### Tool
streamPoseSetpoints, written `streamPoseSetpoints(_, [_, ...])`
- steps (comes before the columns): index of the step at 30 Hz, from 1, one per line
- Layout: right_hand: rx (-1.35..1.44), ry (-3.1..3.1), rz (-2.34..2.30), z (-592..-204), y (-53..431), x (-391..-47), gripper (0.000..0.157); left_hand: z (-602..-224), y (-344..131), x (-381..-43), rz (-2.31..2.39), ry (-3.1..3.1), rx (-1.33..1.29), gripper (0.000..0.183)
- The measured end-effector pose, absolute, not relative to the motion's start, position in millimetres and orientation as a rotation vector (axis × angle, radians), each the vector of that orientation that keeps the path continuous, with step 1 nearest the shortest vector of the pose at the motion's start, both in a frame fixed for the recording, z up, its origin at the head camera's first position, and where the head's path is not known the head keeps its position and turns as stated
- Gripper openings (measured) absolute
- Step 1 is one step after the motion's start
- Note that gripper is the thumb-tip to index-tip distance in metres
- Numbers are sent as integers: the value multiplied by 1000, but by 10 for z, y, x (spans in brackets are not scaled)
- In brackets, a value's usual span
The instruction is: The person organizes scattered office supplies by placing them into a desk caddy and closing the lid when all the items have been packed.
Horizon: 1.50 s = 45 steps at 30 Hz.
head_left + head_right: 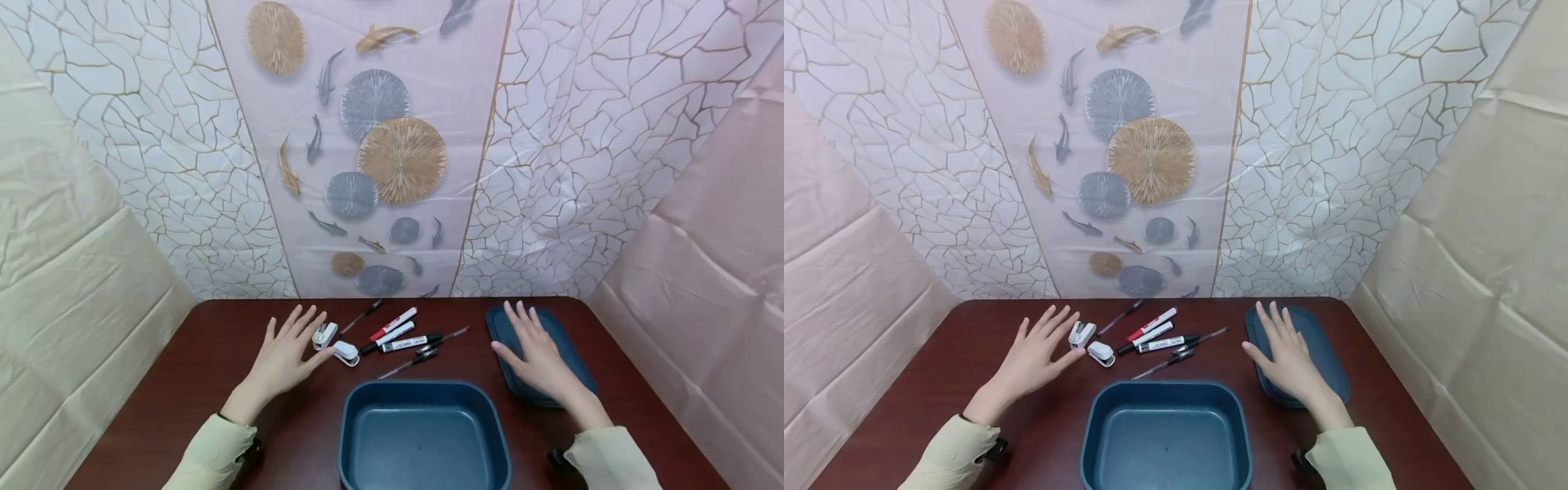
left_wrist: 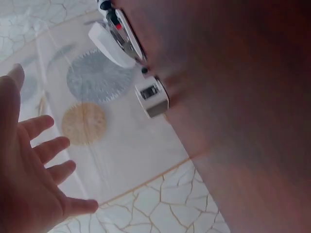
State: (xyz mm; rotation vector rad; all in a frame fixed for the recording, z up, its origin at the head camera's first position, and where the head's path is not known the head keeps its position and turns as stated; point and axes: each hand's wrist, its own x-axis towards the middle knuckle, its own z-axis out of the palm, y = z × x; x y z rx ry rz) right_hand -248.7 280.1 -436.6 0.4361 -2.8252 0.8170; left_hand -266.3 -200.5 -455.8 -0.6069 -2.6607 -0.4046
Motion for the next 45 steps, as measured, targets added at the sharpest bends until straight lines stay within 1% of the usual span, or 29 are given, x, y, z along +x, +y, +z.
streamPoseSetpoints(5, [510, -2858, 933, -4427, 2766, -2386, 77, -4608, -1928, -2527, -443, -2695, -710, 75])
streamPoseSetpoints(11, [572, -2854, 949, -4460, 2759, -2313, 58, -4626, -1833, -2383, -411, -2738, -867, 73])
streamPoseSetpoints(14, [593, -2869, 994, -4462, 2756, -2284, 53, -4634, -1795, -2314, -459, -2744, -957, 70])
streamPoseSetpoints(21, [722, -2957, 1096, -4486, 2732, -2238, 48, -4654, -1743, -2213, -551, -2802, -1162, 69])
streamPoseSetpoints(26, [849, -2981, 1139, -4506, 2732, -2213, 46, -4650, -1766, -2186, -644, -2814, -1250, 61])
streamPoseSetpoints(31, [862, -3011, 1212, -4489, 2726, -2204, 43, -4638, -1770, -2162, -706, -2797, -1286, 55])
streamPoseSetpoints(34, [871, -3017, 1245, -4470, 2711, -2221, 40, -4622, -1768, -2148, -715, -2814, -1286, 57])
streamPoseSetpoints(45, [847, -2997, 1271, -4493, 2681, -2266, 40, -4664, -1748, -2181, -848, -2881, -1272, 64])
